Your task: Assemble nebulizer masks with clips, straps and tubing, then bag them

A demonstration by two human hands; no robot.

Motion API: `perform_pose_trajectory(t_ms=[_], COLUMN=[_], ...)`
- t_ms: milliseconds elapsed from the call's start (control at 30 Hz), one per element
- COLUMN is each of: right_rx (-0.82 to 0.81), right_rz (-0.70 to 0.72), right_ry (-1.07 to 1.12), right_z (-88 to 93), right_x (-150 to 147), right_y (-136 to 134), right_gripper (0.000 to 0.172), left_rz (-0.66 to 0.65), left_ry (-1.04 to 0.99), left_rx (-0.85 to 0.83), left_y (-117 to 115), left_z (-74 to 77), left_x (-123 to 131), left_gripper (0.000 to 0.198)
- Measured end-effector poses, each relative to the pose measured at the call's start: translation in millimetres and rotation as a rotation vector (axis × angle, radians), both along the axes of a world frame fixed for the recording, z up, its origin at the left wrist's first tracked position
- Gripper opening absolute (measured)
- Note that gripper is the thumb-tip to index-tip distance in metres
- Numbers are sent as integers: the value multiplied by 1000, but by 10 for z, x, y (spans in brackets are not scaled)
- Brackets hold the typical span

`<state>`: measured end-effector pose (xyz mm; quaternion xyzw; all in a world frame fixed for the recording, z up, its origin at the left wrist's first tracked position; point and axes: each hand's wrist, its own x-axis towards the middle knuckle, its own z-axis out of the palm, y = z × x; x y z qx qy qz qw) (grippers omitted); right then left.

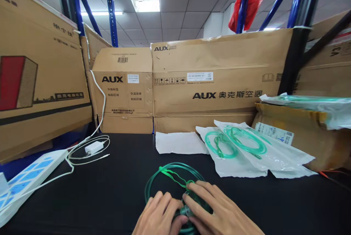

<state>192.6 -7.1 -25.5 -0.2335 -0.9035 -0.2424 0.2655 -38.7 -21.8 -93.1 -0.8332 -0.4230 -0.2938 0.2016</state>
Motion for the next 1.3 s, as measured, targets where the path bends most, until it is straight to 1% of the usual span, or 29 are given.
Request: perform_pose_trajectory(t_ms=[100, 200, 300, 367, 533, 667, 767, 867, 967, 1133, 1233, 1300], right_rx=[34, 29, 25, 38, 88, 168, 213, 260, 267, 264, 269, 260], right_rz=[17, 30, 56, 69, 60, 111, 167, 217, 224, 245, 239, 221], right_ry=[-19, -78, -120, -122, -96, -119, -135, -108, -100, -79, -60, -91], right_z=[49, 138, 225, 249, 214, 246, 253, 188, 121, 110, 117, 124], right_x=[12, 33, 44, 43, 59, 93, 120, 154, 195, 233, 217, 197], right_y=[-21, -56, -75, -78, -95, -80, -18, 49, 86, 121, 129, 121], right_gripper=[35, 38, 39, 40, 45, 49, 50, 47, 48, 48, 46, 44], left_rz=[0, -13, -41, -55, -87, -109, -114, -120, -121, -168, -176, -170], left_ry=[16, 45, 41, 29, 15, 30, 1, -44, -107, -146, -181, -187], left_rx=[34, 66, 44, 34, 66, 76, 55, 63, 74, -89, -141, -163], left_y=[-17, -39, -54, -65, -90, -83, -80, -98, -140, -232, -265, -274], left_z=[29, 67, 81, 81, 94, 100, 111, 142, 198, 340, 407, 429], left_x=[29, 43, 37, 30, 23, 21, 45, 104, 161, 166, 172, 187], left_gripper=[33, 32, 27, 24, 24, 23, 22, 24, 26, 24, 24, 25])
